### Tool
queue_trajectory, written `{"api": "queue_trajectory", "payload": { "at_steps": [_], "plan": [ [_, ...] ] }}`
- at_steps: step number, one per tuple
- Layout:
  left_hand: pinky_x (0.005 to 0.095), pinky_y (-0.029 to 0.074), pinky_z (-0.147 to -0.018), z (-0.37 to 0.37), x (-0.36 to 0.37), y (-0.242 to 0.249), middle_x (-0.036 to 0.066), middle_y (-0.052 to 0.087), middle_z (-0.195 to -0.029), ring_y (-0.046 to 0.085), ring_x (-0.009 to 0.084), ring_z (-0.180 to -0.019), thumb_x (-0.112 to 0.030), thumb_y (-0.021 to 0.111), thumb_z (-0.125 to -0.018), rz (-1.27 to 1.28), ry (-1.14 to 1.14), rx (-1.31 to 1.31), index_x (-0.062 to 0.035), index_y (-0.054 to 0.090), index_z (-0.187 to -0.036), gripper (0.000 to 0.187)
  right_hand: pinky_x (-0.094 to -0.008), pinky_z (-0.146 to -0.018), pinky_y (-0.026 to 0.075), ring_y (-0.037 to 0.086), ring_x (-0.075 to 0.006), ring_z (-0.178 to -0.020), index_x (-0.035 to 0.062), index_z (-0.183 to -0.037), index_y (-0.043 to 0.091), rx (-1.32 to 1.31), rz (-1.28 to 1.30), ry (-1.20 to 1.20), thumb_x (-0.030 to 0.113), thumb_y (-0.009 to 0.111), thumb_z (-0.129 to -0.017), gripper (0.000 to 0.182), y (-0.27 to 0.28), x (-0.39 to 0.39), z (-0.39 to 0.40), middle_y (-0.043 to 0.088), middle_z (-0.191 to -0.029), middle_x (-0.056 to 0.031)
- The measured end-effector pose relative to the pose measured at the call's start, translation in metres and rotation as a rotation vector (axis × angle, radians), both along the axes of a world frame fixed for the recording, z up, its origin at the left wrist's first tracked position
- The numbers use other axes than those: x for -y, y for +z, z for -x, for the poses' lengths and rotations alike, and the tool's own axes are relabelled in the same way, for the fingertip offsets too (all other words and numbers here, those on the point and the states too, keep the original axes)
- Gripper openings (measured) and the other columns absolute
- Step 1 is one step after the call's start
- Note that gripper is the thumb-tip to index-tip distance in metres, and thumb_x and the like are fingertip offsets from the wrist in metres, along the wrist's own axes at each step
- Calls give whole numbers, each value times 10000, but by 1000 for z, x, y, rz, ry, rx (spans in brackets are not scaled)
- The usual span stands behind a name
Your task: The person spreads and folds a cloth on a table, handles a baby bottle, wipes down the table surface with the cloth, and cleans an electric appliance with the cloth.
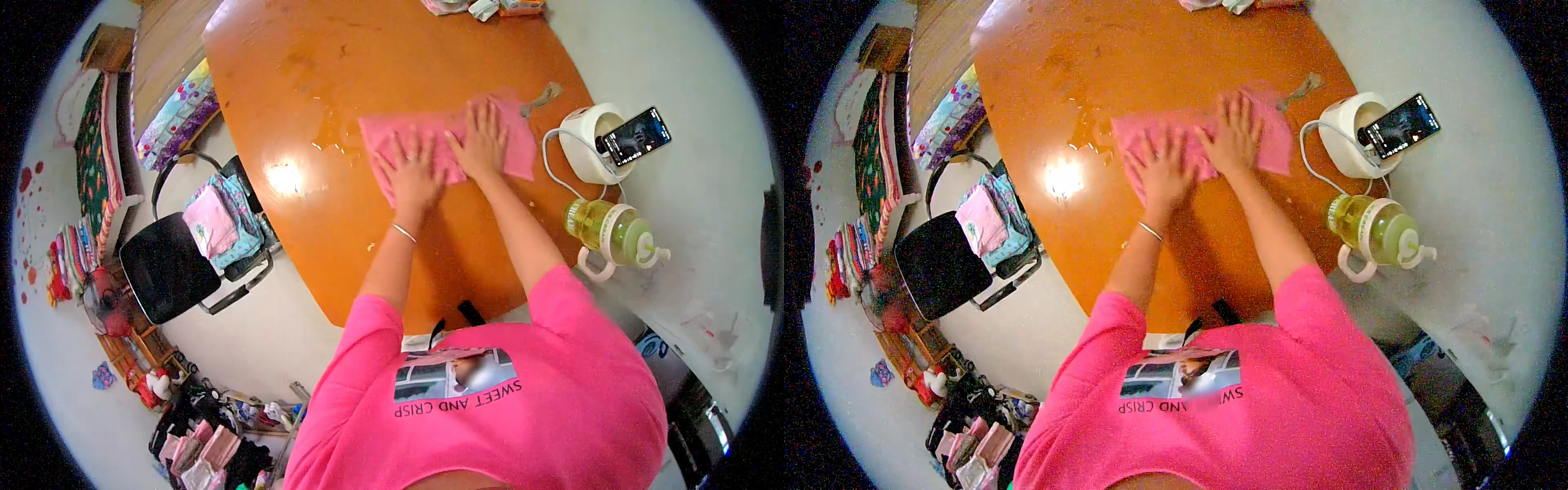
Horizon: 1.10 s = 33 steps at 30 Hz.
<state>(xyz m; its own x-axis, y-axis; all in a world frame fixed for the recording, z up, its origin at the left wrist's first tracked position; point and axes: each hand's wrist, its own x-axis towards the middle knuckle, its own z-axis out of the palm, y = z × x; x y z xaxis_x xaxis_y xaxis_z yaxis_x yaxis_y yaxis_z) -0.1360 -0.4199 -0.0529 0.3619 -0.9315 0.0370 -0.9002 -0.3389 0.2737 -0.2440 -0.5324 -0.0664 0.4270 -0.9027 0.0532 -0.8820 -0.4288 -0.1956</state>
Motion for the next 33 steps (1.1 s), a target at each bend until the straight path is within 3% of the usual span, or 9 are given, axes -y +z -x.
{"api": "queue_trajectory", "payload": {
  "at_steps": [4, 8, 11, 13, 16, 18, 20, 24, 33],
  "plan": [
    [688, -29, -1079, -63, -10, -14, 56, 182, -1576, 58, 390, -1448, -532, 427, -916, -2, 142, 126, -246, 348, -1465, 624, -598, -1124, 90, 148, -322, -1445, 160, -1491, 272, 0, 24, 174, 549, 452, -897, 733, 4, -8, -71, 218, -1552, -141],
    [687, -17, -1077, -48, -100, -6, 98, 173, -1574, 58, 413, -1442, -526, 441, -910, -108, 207, 106, -224, 336, -1473, 647, -598, -1123, 104, 200, -326, -1428, 157, -1455, 356, 77, -43, 454, 481, 474, -892, 661, 9, -83, -64, 259, -1537, -132],
    [683, -13, -1080, 10, -193, 14, 118, 169, -1572, 61, 447, -1431, -496, 493, -888, -234, 186, -42, -217, 340, -1471, 664, -599, -1117, 127, 237, -330, -1410, 147, -1432, 395, 93, -147, 581, 484, 519, -867, 670, 19, -155, 2, 304, -1513, -141],
    [696, 34, -1073, 63, -247, 24, 91, 150, -1579, 57, 416, -1440, -495, 525, -870, -534, 78, -58, -250, 329, -1475, 682, -602, -1112, 136, 243, -339, -1405, 146, -1432, 394, 46, -238, 667, 503, 536, -856, 693, 23, -197, 66, 325, -1500, -143],
    [720, 40, -1055, 132, -310, 7, 76, 177, -1573, 85, 417, -1435, -501, 546, -860, -393, -84, -45, -279, 383, -1447, 649, -613, -1105, 135, 225, -370, -1407, 142, -1429, 398, -49, -427, 775, 538, 558, -833, 733, 12, -244, 173, 342, -1486, -147],
    [752, 43, -1027, 147, -312, 7, 68, 215, -1562, 130, 429, -1422, -522, 541, -854, -253, -141, -178, -312, 404, -1429, 627, -624, -1103, 122, 209, -379, -1411, 143, -1441, 380, -72, -398, 757, 552, 568, -822, 765, 18, -235, 195, 329, -1490, -158],
    [747, 50, -1031, 146, -305, 3, 65, 221, -1561, 141, 425, -1421, -516, 538, -858, -286, -85, -183, -312, 405, -1428, 620, -635, -1101, 110, 193, -388, -1414, 144, -1453, 362, -102, -379, 737, 566, 577, -812, 797, 21, -233, 194, 315, -1493, -170],
    [724, 42, -1056, 83, -244, 12, 59, 229, -1560, 156, 414, -1421, -501, 541, -855, -244, 108, -139, -294, 401, -1434, 631, -663, -1094, 68, 150, -402, -1423, 160, -1499, 263, -195, -198, 530, 654, 491, -824, 867, 22, -187, 94, 201, -1536, -209],
    [638, 48, -1116, -136, -161, -7, 63, 249, -1554, 166, 360, -1434, -479, 533, -861, -21, 334, 171, -250, 382, -1448, 648, -646, -1106, 78, 135, -349, -1444, 217, -1505, 234, 56, 39, 628, 633, 458, -868, 794, -9, -88, -176, 169, -1562, -152]
  ]
}}
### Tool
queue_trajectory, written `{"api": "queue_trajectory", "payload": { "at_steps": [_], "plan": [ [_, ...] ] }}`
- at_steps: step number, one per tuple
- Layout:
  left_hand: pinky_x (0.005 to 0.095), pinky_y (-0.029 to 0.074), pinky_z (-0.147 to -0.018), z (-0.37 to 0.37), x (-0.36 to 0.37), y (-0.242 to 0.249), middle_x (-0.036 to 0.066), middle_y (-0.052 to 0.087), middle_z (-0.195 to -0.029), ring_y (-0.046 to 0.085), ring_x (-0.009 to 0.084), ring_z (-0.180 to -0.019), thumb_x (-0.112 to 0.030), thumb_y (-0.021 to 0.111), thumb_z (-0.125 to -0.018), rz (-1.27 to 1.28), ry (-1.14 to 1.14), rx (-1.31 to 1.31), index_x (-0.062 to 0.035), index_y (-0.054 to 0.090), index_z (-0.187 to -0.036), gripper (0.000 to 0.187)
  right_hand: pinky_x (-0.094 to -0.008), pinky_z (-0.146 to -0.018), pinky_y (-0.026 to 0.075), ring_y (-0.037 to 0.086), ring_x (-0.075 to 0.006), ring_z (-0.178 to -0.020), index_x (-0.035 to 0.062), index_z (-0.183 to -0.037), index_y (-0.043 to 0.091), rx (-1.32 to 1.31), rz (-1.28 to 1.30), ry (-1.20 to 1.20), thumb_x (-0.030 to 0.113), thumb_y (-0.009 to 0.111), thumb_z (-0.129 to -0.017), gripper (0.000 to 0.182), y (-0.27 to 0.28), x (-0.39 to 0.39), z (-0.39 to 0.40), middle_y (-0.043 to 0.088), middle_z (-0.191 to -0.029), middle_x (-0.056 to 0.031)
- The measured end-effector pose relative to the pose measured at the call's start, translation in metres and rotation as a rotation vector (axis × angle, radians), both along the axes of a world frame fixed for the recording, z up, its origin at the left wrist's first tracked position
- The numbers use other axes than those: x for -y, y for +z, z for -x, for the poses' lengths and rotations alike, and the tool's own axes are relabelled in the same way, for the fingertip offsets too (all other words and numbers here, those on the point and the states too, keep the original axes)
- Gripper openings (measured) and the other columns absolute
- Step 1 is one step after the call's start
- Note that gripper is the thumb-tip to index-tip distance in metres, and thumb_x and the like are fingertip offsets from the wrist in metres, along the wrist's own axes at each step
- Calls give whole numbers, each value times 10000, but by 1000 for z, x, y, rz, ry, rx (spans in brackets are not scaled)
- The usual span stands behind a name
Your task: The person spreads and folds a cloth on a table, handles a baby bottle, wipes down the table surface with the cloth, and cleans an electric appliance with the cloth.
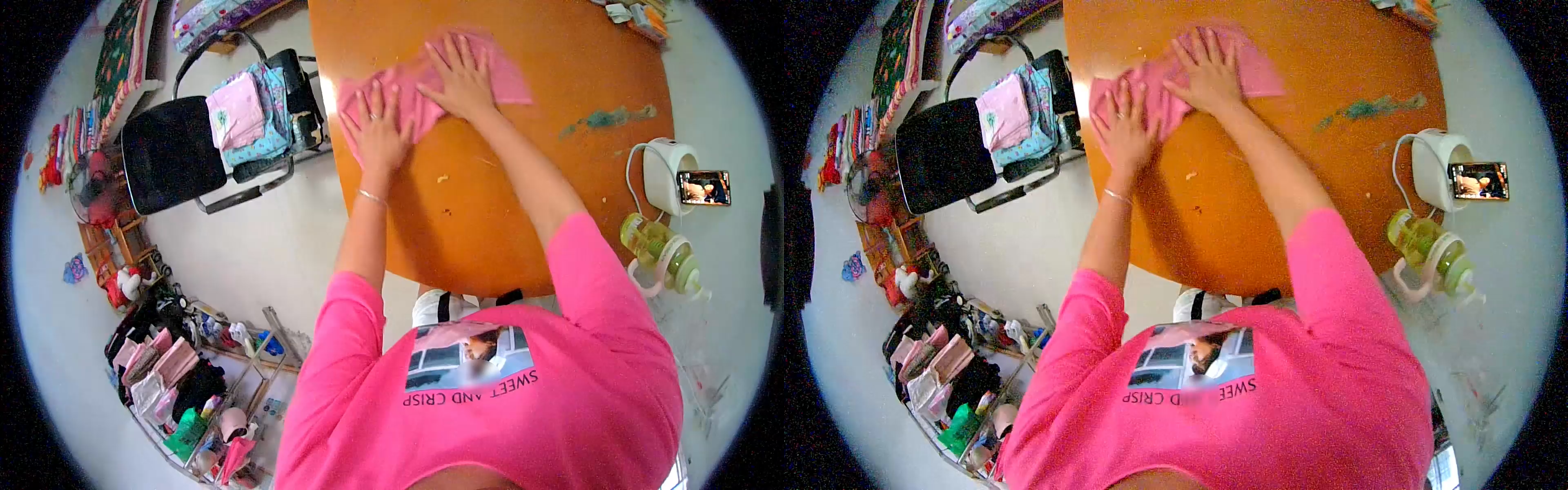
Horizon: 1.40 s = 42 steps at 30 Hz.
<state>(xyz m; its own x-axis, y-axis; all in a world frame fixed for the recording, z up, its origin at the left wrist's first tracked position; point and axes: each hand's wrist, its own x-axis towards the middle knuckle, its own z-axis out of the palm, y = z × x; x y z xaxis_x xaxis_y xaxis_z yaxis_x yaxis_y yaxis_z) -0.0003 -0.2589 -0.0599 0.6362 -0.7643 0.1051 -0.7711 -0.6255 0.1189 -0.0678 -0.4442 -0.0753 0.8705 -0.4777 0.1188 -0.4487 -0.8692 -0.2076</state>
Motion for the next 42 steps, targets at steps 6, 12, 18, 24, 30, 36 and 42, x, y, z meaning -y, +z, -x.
{"api": "queue_trajectory", "payload": {
  "at_steps": [6, 12, 18, 24, 30, 36, 42],
  "plan": [
    [497, 108, -1160, 22, -69, -8, 136, 213, -1555, 167, 351, -1434, -429, 460, -930, 37, 155, -67, -70, 325, -1459, 653, -665, -1097, 57, 150, -352, -1441, 208, -1498, 254, -103, 22, 103, 587, 448, -886, 745, 6, -85, -12, 189, -1559, -146],
    [510, 129, -1152, 168, -175, -9, 231, 160, -1545, 153, 420, -1420, -344, 544, -878, -19, 186, -254, 46, 245, -1453, 756, -608, -1122, 84, 193, -353, -1427, 145, -1451, 367, -57, -196, 415, 467, 492, -879, 668, 19, -181, 146, 267, -1533, -142],
    [547, 134, -1138, 285, -196, 15, 251, 144, -1540, 125, 484, -1403, -355, 600, -858, 124, 163, -544, 35, 250, -1454, 794, -573, -1131, 105, 178, -341, -1432, 153, -1452, 372, -258, -286, 462, 462, 535, -862, 686, 30, -188, 310, 249, -1542, -128],
    [620, 122, -1108, 202, -127, 23, 121, 223, -1552, 157, 470, -1397, -435, 551, -887, -58, 166, -376, -189, 426, -1424, 604, -657, -1096, 31, 76, -466, -1418, 129, -1482, 301, -261, -158, -2, 585, 533, -828, 831, 26, -151, 230, 152, -1546, -225],
    [640, 115, -1100, 67, -35, 7, 96, 250, -1547, 184, 434, -1402, -520, 544, -857, 61, 133, -166, -211, 441, -1417, 647, -687, -1074, 45, 91, -453, -1423, 159, -1499, 260, -154, -12, -192, 664, 471, -837, 859, 13, -84, 96, 168, -1545, -221],
    [666, 104, -1086, -37, 48, -2, 92, 268, -1542, 186, 429, -1403, -557, 506, -863, 132, 114, -52, -225, 436, -1421, 653, -695, -1066, 91, 122, -433, -1425, 176, -1501, 261, -66, 67, -262, 700, 474, -815, 890, 6, -5, -13, 179, -1550, -196],
    [671, 92, -1082, -112, 115, -11, 106, 249, -1549, 177, 444, -1403, -572, 482, -870, 146, 85, -5, -231, 413, -1435, 664, -679, -1080, 88, 142, -416, -1426, 181, -1488, 297, -4, 110, -263, 715, 475, -803, 887, -1, 69, -92, 197, -1551, -177]
  ]
}}
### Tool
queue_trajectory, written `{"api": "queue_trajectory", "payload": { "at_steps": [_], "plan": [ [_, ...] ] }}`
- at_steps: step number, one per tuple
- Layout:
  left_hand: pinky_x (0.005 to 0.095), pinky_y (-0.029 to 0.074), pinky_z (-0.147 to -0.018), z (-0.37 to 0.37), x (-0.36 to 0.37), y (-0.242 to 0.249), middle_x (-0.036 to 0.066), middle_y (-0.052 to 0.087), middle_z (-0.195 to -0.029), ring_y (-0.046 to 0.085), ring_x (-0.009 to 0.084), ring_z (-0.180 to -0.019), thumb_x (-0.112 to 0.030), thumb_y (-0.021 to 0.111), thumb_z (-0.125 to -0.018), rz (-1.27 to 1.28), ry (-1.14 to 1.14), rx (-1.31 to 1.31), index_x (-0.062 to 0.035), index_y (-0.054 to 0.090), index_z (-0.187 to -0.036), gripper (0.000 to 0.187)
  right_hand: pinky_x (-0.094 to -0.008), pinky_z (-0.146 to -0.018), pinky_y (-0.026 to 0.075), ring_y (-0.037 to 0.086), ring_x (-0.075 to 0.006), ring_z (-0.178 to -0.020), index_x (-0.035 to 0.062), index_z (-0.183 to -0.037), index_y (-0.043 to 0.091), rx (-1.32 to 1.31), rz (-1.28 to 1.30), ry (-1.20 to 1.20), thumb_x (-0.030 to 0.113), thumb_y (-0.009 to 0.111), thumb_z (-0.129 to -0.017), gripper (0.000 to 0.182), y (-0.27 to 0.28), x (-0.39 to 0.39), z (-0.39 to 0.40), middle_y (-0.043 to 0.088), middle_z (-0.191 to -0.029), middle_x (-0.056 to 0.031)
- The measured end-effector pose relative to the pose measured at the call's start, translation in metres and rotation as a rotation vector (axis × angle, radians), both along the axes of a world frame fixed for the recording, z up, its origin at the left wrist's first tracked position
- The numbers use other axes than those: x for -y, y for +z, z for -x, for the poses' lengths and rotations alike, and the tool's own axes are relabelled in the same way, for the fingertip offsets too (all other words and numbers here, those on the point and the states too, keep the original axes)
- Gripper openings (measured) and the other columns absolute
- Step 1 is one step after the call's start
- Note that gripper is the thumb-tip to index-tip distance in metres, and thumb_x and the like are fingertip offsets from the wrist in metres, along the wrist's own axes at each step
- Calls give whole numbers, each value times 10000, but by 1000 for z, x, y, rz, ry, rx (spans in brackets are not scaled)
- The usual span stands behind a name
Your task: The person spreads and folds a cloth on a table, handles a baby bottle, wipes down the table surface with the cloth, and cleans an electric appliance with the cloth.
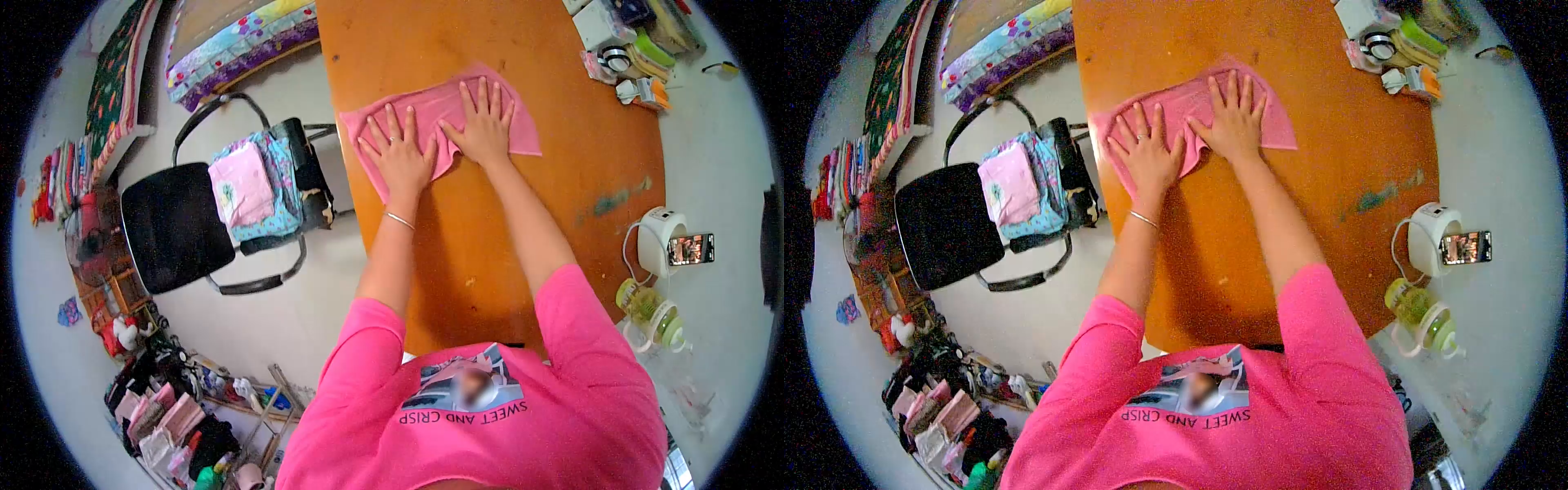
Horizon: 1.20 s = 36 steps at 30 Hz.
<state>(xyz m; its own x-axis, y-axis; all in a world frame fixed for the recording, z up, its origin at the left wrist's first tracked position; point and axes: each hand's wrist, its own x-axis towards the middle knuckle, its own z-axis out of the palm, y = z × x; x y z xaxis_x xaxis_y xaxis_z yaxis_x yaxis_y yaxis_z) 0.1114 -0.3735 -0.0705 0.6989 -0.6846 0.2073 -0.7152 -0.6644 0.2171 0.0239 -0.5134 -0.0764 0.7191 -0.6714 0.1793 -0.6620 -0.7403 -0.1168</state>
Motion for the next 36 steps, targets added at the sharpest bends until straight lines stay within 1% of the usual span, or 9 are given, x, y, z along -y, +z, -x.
{"api": "queue_trajectory", "payload": {
  "at_steps": [5, 13, 15, 17, 23, 25, 29, 33, 36],
  "plan": [
    [671, 81, -1083, -60, 63, -10, 108, 237, -1554, 168, 448, -1406, -598, 461, -866, 6, 6, 61, -244, 384, -1452, 689, -651, -1100, 67, 120, -385, -1438, 227, -1493, 281, 27, 36, 50, 718, 474, -805, 866, -5, 69, -57, 193, -1556, -155],
    [679, 66, -1080, -125, 169, -25, 111, 232, -1555, 152, 444, -1418, -663, 373, -878, 27, -40, 133, -254, 357, -1461, 713, -579, -1128, 136, 189, -320, -1434, 241, -1488, 287, -12, 111, 141, 663, 402, -877, 752, -8, 191, -97, 220, -1555, -117],
    [680, 67, -1080, -127, 191, -26, 113, 238, -1553, 146, 440, -1421, -666, 367, -879, 41, -52, 115, -242, 355, -1463, 722, -511, -1159, 66, 146, -338, -1441, 220, -1497, 263, 1, -36, 151, 627, 449, -874, 768, -4, 213, -94, 191, -1558, -151],
    [681, 73, -1079, -126, 205, -28, 115, 240, -1552, 148, 437, -1421, -670, 352, -882, 59, -33, 142, -228, 350, -1465, 732, -502, -1161, 68, 151, -318, -1442, 230, -1493, 270, 50, -29, 157, 611, 458, -877, 749, -9, 224, -92, 211, -1555, -130],
    [653, 55, -1098, -102, 199, -27, 147, 290, -1525, 191, 430, -1408, -602, 386, -887, 91, -99, 144, -160, 394, -1443, 710, -503, -1163, 68, 121, -308, -1449, 212, -1498, 257, 35, -71, 114, 593, 475, -876, 761, 2, 212, -82, 184, -1562, -135],
    [643, 57, -1104, -75, 188, -25, 150, 291, -1524, 195, 421, -1409, -591, 391, -888, 89, -122, 149, -144, 392, -1442, 712, -559, -1132, 158, 197, -321, -1431, 224, -1491, 280, 19, 149, 65, 614, 389, -906, 712, -17, 200, -63, 224, -1552, -122],
    [619, 67, -1119, -21, 161, -13, 163, 295, -1519, 203, 401, -1411, -552, 420, -885, 73, -177, 110, -96, 391, -1436, 716, -549, -1135, 160, 191, -324, -1431, 177, -1496, 264, -44, 93, 46, 548, 423, -917, 706, -11, 165, -7, 213, -1550, -142],
    [606, 68, -1125, 34, 122, 1, 166, 295, -1518, 192, 384, -1420, -522, 441, -891, 38, -232, 18, -81, 384, -1436, 703, -560, -1135, 145, 205, -340, -1424, 151, -1480, 300, 67, 70, 76, 555, 439, -900, 721, -6, 127, 59, 246, -1536, -161],
    [605, 47, -1127, 76, 89, 4, 150, 212, -1554, 123, 380, -1440, -520, 456, -896, -22, -274, -77, -95, 346, -1459, 713, -551, -1135, 152, 206, -347, -1421, 156, -1484, 290, -5, -16, 16, 550, 459, -894, 729, 2, 87, 115, 223, -1545, -155]
  ]
}}
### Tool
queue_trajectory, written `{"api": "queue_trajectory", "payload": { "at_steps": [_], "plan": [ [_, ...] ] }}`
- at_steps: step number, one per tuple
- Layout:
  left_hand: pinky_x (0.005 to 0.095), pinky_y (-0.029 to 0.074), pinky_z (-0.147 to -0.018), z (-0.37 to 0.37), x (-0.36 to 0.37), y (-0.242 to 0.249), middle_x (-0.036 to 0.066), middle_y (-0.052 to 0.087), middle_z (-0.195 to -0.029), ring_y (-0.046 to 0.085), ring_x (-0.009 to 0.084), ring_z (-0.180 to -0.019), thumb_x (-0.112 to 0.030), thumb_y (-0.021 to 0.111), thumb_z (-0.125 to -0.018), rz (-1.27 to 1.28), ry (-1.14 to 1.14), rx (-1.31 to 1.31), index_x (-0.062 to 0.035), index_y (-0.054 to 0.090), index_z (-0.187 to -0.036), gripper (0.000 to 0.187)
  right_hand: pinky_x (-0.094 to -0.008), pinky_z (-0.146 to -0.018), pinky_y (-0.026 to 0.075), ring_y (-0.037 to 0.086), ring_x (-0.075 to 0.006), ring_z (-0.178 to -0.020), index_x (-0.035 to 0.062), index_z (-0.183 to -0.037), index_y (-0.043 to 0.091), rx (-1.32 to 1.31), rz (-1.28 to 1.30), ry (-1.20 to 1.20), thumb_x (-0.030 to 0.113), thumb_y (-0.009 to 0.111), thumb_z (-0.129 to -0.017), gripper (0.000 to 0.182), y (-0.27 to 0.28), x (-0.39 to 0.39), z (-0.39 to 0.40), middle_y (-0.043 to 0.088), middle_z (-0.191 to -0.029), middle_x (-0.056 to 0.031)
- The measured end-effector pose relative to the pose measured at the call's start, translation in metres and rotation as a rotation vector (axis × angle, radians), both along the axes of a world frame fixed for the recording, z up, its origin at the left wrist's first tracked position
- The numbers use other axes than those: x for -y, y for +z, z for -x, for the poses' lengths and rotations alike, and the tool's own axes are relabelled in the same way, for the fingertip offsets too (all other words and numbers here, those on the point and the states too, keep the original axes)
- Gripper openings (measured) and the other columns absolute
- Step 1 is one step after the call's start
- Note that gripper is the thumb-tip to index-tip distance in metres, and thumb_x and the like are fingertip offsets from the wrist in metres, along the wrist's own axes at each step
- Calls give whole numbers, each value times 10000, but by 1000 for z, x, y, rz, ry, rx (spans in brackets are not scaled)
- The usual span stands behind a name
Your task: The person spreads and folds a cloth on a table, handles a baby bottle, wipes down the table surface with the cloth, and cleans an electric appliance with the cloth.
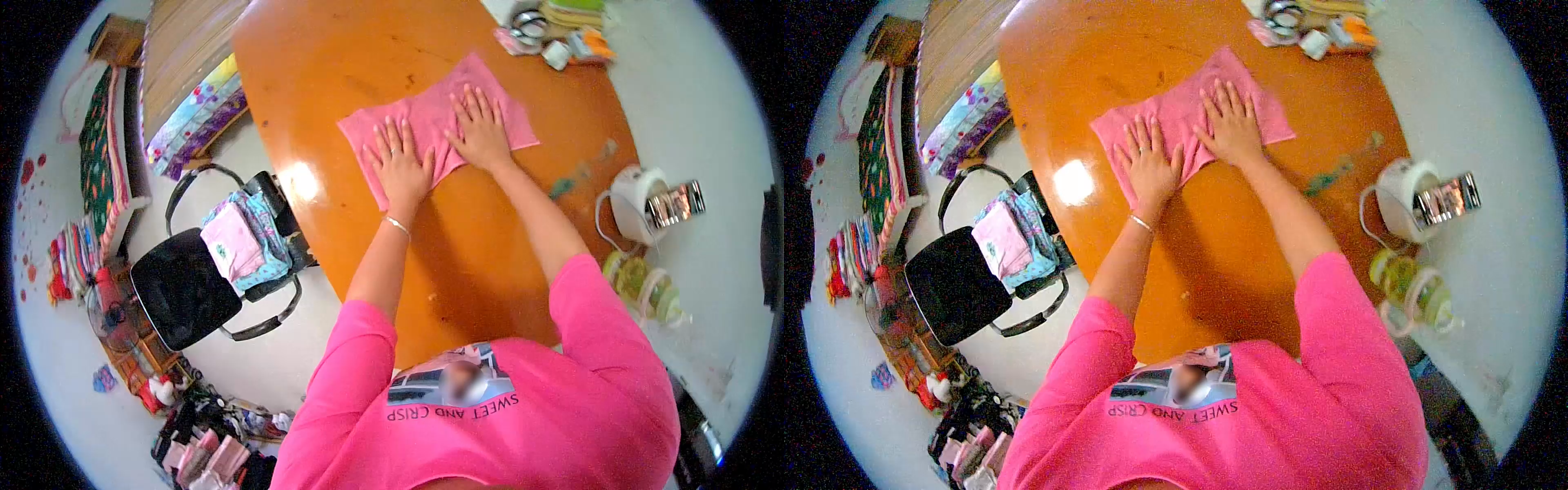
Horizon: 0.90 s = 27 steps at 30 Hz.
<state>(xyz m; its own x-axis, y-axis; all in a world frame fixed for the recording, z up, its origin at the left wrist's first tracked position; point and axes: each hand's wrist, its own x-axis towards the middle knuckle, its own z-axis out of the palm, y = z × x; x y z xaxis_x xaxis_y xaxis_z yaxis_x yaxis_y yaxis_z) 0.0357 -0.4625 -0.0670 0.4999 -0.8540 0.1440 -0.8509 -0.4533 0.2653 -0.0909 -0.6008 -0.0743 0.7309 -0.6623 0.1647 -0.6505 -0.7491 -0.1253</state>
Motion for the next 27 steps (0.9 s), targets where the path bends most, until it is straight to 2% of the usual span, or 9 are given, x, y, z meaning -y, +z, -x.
{"api": "queue_trajectory", "payload": {
  "at_steps": [4, 9, 12, 13, 14, 21, 25, 27],
  "plan": [
    [622, 39, -1115, 62, -51, 9, 135, 173, -1569, 107, 394, -1440, -540, 426, -917, -92, -89, 42, -137, 325, -1473, 694, -544, -1143, 125, 179, -339, -1432, 186, -1487, 289, 1, -82, -51, 566, 487, -878, 745, 14, -64, 87, 190, -1559, -138],
    [647, 21, -1101, 143, -110, 23, 128, 146, -1576, 72, 427, -1435, -541, 423, -921, -170, -229, -43, -146, 308, -1482, 695, -542, -1145, 117, 175, -351, -1430, 206, -1486, 294, -71, -177, -175, 559, 542, -848, 770, 28, -144, 193, 204, -1555, -135],
    [656, 26, -1097, 193, -125, 24, 128, 146, -1576, 70, 442, -1431, -530, 432, -920, -215, -265, -60, -167, 313, -1481, 679, -533, -1148, 116, 177, -358, -1428, 210, -1483, 303, -54, -206, -257, 565, 579, -820, 801, 28, -158, 241, 221, -1548, -134],
    [658, 37, -1098, 205, -125, 23, 129, 154, -1574, 80, 445, -1428, -521, 442, -917, -220, -261, -55, -183, 323, -1478, 666, -526, -1151, 116, 178, -360, -1427, 211, -1479, 312, -36, -206, -286, 569, 596, -806, 814, 28, -160, 252, 230, -1545, -134],
    [668, 38, -1091, 212, -122, 21, 125, 147, -1576, 80, 452, -1426, -519, 440, -919, -211, -246, -53, -185, 319, -1480, 664, -523, -1143, 132, 165, -351, -1432, 160, -1486, 290, -22, -171, -248, 585, 576, -813, 845, 24, -153, 260, 215, -1548, -143],
    [682, 36, -1083, 248, -51, 16, 127, 142, -1577, 73, 462, -1423, -515, 455, -909, -128, -326, -47, -184, 311, -1483, 678, -484, -1146, 167, 194, -345, -1422, 135, -1475, 301, -4, -87, -372, 577, 576, -823, 834, 19, -78, 282, 241, -1539, -130],
    [681, 35, -1086, 254, -51, 11, 122, 153, -1575, 83, 446, -1427, -524, 471, -896, -117, -308, 21, -183, 310, -1483, 697, -499, -1149, 163, 223, -375, -1405, 120, -1461, 332, 73, -52, -388, 579, 550, -835, 806, 10, -100, 296, 282, -1513, -175],
    [697, 29, -1074, 258, -63, 12, 106, 143, -1580, 70, 447, -1428, -550, 460, -894, -151, -426, -14, -201, 288, -1492, 713, -498, -1147, 167, 215, -398, -1402, 99, -1466, 315, 28, -87, -435, 535, 545, -860, 781, 19, -135, 314, 245, -1523, -197]
  ]
}}
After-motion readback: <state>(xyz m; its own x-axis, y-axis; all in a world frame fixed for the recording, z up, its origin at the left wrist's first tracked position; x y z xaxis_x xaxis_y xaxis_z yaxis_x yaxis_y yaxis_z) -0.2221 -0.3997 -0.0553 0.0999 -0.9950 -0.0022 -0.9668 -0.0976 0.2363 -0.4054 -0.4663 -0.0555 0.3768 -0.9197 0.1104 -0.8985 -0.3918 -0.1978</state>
